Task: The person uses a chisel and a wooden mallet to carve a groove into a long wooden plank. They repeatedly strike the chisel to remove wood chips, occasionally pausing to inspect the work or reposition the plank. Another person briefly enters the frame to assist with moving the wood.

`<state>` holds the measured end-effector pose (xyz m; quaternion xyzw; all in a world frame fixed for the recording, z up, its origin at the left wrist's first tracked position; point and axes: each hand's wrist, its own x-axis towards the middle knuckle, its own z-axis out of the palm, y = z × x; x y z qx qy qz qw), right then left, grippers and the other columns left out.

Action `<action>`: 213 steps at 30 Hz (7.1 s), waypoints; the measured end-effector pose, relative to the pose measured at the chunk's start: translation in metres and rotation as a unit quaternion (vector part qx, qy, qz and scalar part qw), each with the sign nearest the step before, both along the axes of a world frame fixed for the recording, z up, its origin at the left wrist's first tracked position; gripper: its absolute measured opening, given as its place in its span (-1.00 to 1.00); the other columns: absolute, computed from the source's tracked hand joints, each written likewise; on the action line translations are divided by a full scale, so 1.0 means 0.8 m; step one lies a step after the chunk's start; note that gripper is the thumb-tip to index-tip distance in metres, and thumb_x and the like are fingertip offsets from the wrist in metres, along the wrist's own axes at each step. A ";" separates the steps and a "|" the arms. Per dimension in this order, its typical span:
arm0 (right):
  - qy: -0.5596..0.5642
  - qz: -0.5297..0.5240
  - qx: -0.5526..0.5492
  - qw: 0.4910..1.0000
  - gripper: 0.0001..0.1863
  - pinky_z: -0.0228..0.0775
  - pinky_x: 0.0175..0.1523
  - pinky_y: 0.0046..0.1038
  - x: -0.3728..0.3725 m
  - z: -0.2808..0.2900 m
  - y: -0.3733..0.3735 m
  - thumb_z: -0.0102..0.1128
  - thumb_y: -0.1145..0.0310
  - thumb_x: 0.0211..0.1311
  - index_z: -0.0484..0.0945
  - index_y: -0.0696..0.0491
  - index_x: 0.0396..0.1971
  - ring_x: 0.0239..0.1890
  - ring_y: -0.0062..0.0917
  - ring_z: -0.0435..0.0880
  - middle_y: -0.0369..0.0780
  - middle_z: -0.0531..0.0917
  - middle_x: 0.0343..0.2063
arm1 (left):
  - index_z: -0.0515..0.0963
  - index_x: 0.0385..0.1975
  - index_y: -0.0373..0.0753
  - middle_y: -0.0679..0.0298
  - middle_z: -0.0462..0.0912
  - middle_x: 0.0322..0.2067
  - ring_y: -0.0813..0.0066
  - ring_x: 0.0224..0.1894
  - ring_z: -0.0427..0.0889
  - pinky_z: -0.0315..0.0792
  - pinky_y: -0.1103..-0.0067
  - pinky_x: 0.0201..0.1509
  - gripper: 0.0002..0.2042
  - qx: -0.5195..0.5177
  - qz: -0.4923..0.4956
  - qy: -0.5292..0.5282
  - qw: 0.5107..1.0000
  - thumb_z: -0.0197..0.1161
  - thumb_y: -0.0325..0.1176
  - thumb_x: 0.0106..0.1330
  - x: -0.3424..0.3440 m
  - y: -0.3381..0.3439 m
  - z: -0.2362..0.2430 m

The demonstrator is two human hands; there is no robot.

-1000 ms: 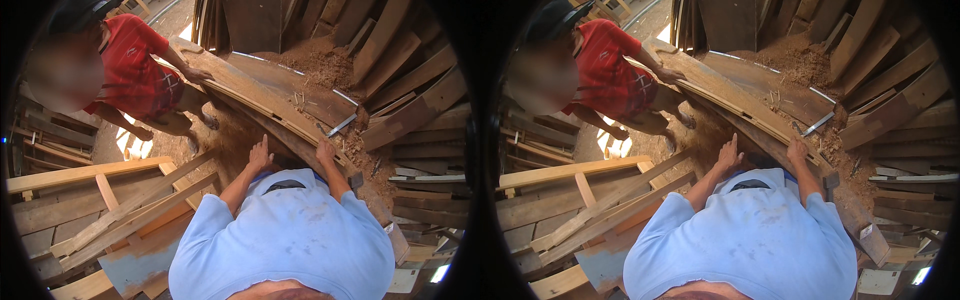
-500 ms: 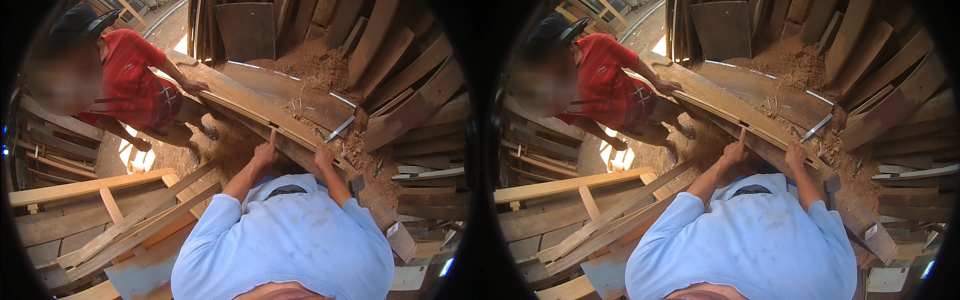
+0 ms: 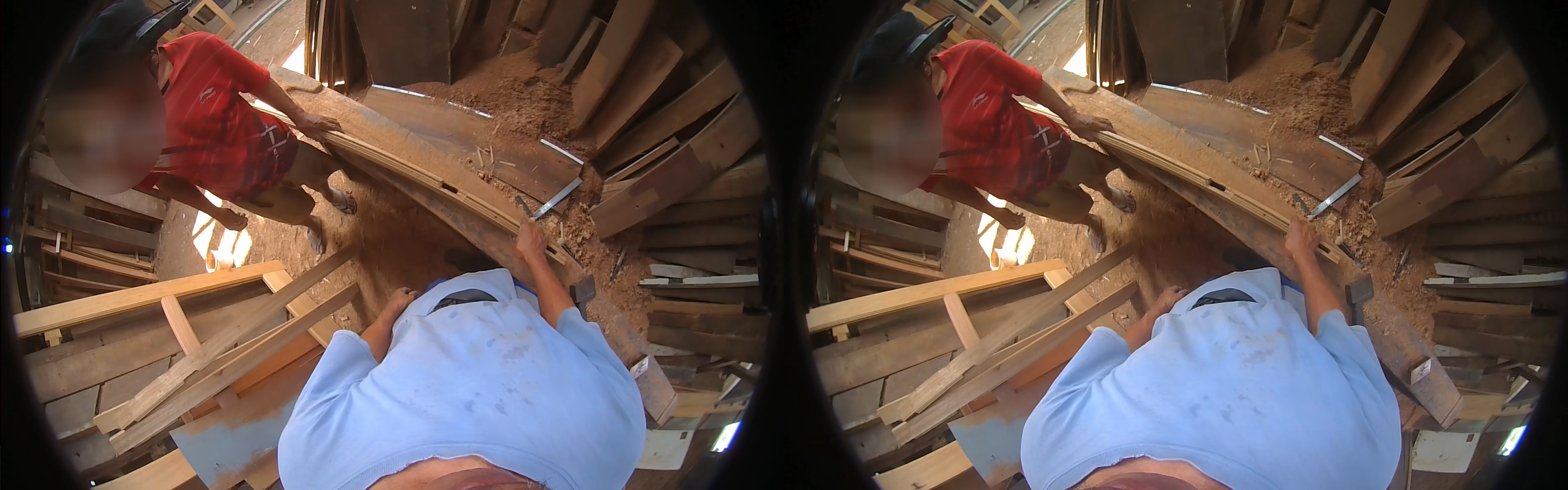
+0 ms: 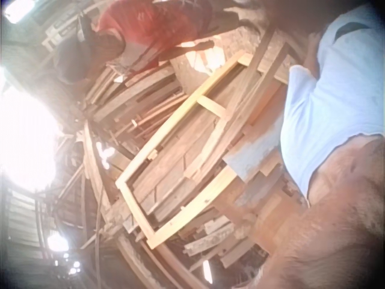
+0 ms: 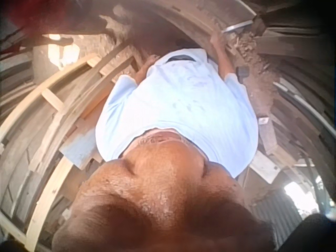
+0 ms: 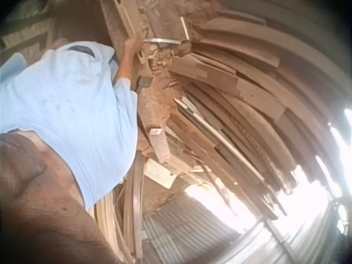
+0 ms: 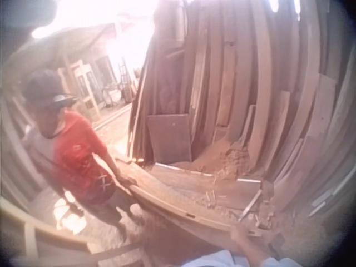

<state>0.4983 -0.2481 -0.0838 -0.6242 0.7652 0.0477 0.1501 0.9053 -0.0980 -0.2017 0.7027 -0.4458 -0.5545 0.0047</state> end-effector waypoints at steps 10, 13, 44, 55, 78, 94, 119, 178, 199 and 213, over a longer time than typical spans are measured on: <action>-0.012 -0.025 -0.037 0.999 -0.39 0.24 0.38 -0.03 0.011 0.010 0.005 0.27 0.34 0.11 0.46 -0.04 0.24 0.30 -0.13 0.46 -0.05 0.55 0.20 | 0.39 0.32 -0.35 -0.22 0.51 0.22 -0.10 0.27 0.52 0.38 0.28 0.37 -0.34 -0.049 -0.006 -0.039 0.998 0.28 -0.07 0.31 -0.008 -0.052 0.036; -0.021 -0.009 -0.058 0.998 -0.36 0.27 0.36 -0.02 -0.005 -0.007 0.009 0.27 0.36 0.08 0.45 -0.03 0.25 0.24 -0.09 0.51 -0.03 0.58 0.15 | 0.25 0.40 -0.32 -0.25 0.39 0.30 -0.19 0.35 0.39 0.30 0.21 0.43 -0.29 -0.176 -0.045 -0.058 0.982 0.29 -0.13 0.31 -0.023 -0.107 0.074; -0.010 0.084 0.186 0.979 -0.55 0.48 0.23 -0.13 -0.003 0.050 -0.047 0.33 0.27 0.18 0.55 0.18 0.02 0.23 -0.09 0.56 0.07 0.62 0.07 | 0.59 -0.24 -0.29 0.30 0.65 -0.41 0.53 -0.43 0.64 0.51 0.59 -0.42 -0.77 -0.094 0.344 0.228 0.906 0.32 -0.23 0.38 -0.154 -0.246 0.109; -0.089 0.216 0.120 0.965 -0.52 0.42 0.23 -0.08 -0.044 0.000 -0.044 0.32 0.24 0.18 0.49 0.22 0.01 0.17 0.00 0.53 0.13 0.54 0.05 | 0.61 -0.22 -0.25 0.29 0.68 -0.34 0.45 -0.33 0.65 0.62 0.45 -0.19 -0.76 -0.150 0.641 0.274 0.701 0.37 -0.19 0.36 -0.249 -0.282 0.117; -0.144 0.253 0.048 0.955 -0.50 0.37 0.26 -0.04 -0.043 0.000 -0.045 0.32 0.18 0.21 0.45 0.16 0.04 0.20 -0.02 0.49 0.06 0.57 0.04 | 0.55 -0.62 -0.33 0.25 0.58 -0.61 0.55 -0.62 0.53 0.44 0.60 -0.60 -0.79 -0.168 0.636 0.144 0.740 0.37 -0.42 0.20 -0.213 -0.307 0.115; -0.185 0.250 0.039 0.950 -0.55 0.41 0.18 -0.09 -0.036 -0.001 -0.058 0.38 0.24 0.15 0.47 0.10 -0.02 0.13 -0.09 0.52 -0.03 0.56 -0.03 | 0.19 0.44 -0.39 0.11 0.64 0.01 0.29 -0.09 0.71 0.66 0.43 -0.05 -0.33 -0.182 0.556 0.269 0.765 0.34 -0.41 0.38 -0.188 -0.284 0.155; -0.177 0.188 0.039 0.965 -0.43 0.32 0.30 -0.15 -0.134 -0.013 -0.011 0.41 0.23 0.13 0.48 0.06 0.15 0.17 -0.18 0.51 -0.12 0.56 0.12 | 0.61 -0.03 -0.01 0.07 0.63 -0.02 -0.05 0.22 0.48 0.20 0.10 0.39 -0.74 -0.372 -0.343 -0.375 0.777 0.12 -0.37 0.33 -0.129 -0.366 0.228; -0.016 -0.828 -0.007 0.561 -0.28 0.44 0.18 -0.08 -0.094 -0.057 0.201 0.30 0.01 0.26 0.42 0.33 0.16 0.10 0.07 0.61 0.22 0.60 0.02 | 0.52 -0.02 -0.31 -0.11 0.53 0.04 -0.15 0.11 0.53 0.48 0.22 0.21 -0.60 -0.212 -0.731 0.104 0.640 0.31 -0.36 0.12 -0.431 -0.366 0.126; 0.066 -0.870 -0.062 0.485 -0.20 0.20 0.36 0.02 -0.086 -0.105 0.161 0.22 0.04 0.36 0.12 0.31 0.31 0.32 0.14 0.26 0.21 0.19 0.29 | 0.43 0.28 -0.12 -0.12 0.49 0.19 -0.08 0.24 0.47 0.36 0.12 0.33 -0.44 -0.151 -0.752 0.067 0.639 0.30 -0.09 0.30 -0.643 -0.397 -0.053; 0.074 -0.832 -0.068 0.546 -0.34 0.44 0.07 0.00 -0.143 -0.088 0.211 0.28 0.05 0.32 0.26 0.25 0.14 0.01 0.12 0.55 0.16 0.45 -0.01 | 0.51 0.14 -0.07 -0.09 0.51 0.11 -0.09 0.11 0.59 0.52 0.17 0.13 -0.55 -0.117 -0.928 -0.075 0.345 0.34 -0.11 0.28 -0.818 -0.281 -0.241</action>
